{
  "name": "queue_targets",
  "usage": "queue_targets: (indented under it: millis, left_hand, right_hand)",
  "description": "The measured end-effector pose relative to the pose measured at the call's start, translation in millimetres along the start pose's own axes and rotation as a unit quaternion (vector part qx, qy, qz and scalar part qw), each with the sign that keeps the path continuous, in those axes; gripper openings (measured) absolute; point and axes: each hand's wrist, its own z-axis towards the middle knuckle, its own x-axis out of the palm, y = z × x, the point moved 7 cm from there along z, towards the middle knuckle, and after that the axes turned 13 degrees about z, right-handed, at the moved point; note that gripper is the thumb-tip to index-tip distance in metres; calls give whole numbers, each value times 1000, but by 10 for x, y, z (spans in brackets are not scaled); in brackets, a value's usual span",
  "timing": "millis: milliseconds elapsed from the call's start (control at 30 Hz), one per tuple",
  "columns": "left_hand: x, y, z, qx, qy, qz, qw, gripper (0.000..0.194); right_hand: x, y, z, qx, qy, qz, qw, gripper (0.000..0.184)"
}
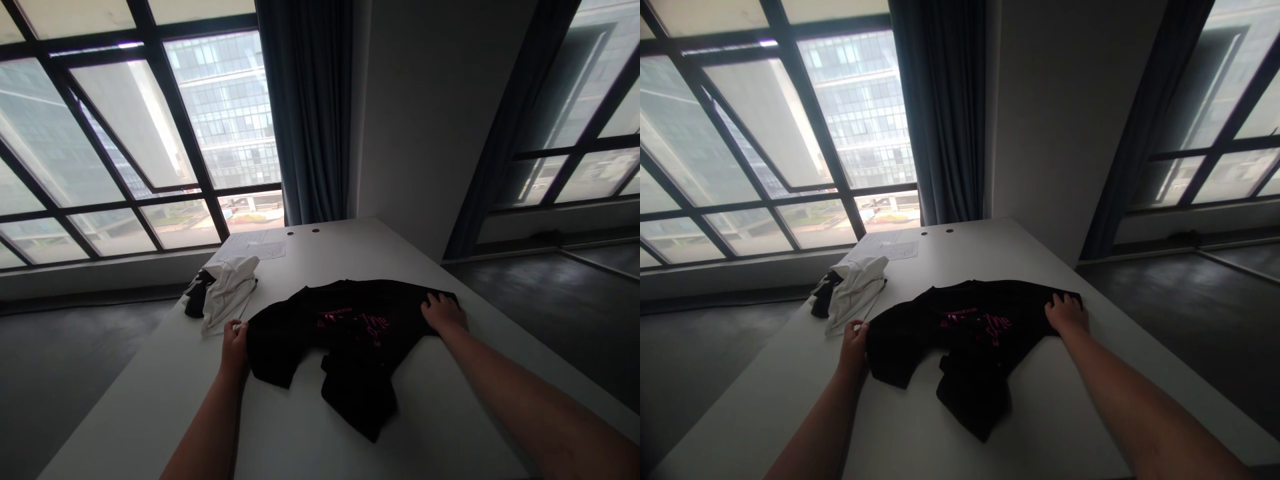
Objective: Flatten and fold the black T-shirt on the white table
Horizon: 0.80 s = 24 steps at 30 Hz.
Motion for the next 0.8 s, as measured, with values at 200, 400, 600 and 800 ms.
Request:
queue_targets:
  millis: [200,400,600,800]
  left_hand:
    - [120,-175,-113,71,153,-129,977,55]
    - [169,-271,-126,136,65,184,971,45]
    - [-354,-208,-27,76,-192,270,940,30]
    - [-333,-292,-73,103,-193,359,907,24]
  right_hand:
    - [-47,33,-19,2,-3,-3,1000,61]
    - [-63,57,-38,5,-7,0,1000,60]
    - [-88,63,-58,7,-9,2,1000,60]
    - [-98,64,-57,5,-4,10,1000,60]
